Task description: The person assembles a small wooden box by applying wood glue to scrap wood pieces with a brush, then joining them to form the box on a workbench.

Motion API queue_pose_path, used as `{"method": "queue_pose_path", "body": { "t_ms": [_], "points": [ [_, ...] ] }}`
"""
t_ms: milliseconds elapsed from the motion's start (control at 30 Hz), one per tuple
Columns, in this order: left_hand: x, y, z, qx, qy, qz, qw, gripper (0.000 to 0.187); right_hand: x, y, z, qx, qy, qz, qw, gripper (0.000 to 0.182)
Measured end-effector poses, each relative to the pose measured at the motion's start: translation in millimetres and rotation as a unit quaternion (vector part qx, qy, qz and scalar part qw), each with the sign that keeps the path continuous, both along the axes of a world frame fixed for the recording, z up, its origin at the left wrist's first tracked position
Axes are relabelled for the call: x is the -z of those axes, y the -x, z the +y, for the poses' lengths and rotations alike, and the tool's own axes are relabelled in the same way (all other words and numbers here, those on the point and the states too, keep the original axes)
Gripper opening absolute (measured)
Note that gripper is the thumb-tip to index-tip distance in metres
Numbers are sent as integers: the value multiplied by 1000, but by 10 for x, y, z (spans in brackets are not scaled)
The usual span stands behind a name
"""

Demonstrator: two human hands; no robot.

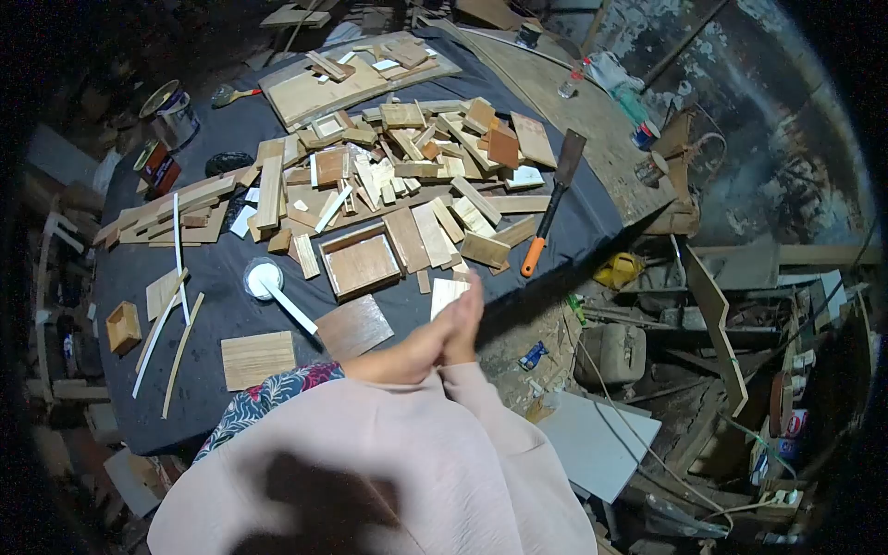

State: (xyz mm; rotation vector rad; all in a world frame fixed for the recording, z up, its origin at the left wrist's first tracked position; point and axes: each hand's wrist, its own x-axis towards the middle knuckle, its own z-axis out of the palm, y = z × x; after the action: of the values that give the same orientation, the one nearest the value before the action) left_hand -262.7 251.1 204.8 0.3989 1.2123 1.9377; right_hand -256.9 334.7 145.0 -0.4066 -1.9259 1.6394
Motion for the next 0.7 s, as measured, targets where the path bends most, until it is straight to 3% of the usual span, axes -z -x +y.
{"method": "queue_pose_path", "body": {
  "t_ms": [67,100,133,167,200,233,300,367,400,467,533,567,600,667,700],
  "points": [
    [-428,-104,-109,37,107,242,964,77,271,2,232,71,30,-3,997,55],
    [-194,-204,-56,40,143,312,938,82,-69,29,257,99,83,-13,992,55],
    [-5,-298,37,7,133,353,926,82,81,185,596,124,89,-19,988,51],
    [97,-381,123,-27,124,393,911,82,194,371,1005,117,21,-29,993,42],
    [94,-433,169,10,109,364,925,83,-122,505,1013,176,184,-22,967,38],
    [72,-460,211,47,92,338,935,84,-380,631,1060,236,227,12,945,36],
    [-146,-447,249,86,133,342,926,81,-250,840,1690,235,290,40,927,33],
    [-395,-350,287,117,94,378,914,67,-394,969,2076,288,407,9,867,26],
    [-551,-309,318,114,92,376,915,67,-425,1013,2264,287,403,8,869,26],
    [-868,-248,390,199,59,352,913,48,-459,1092,2528,334,483,8,809,25],
    [-1068,-391,542,220,-38,381,897,32,-517,1108,2567,338,464,17,819,24],
    [-1181,-524,643,284,-63,314,904,28,-548,1116,2594,344,447,28,826,23],
    [-1432,-645,592,292,-93,350,885,24,-552,1153,2644,349,444,29,825,22],
    [-1674,-1024,692,255,-215,501,799,22,-565,1208,2658,337,415,1,845,21],
    [-1936,-1207,632,311,-262,503,762,22,-589,1271,2671,325,387,-27,862,20]
  ]
}}
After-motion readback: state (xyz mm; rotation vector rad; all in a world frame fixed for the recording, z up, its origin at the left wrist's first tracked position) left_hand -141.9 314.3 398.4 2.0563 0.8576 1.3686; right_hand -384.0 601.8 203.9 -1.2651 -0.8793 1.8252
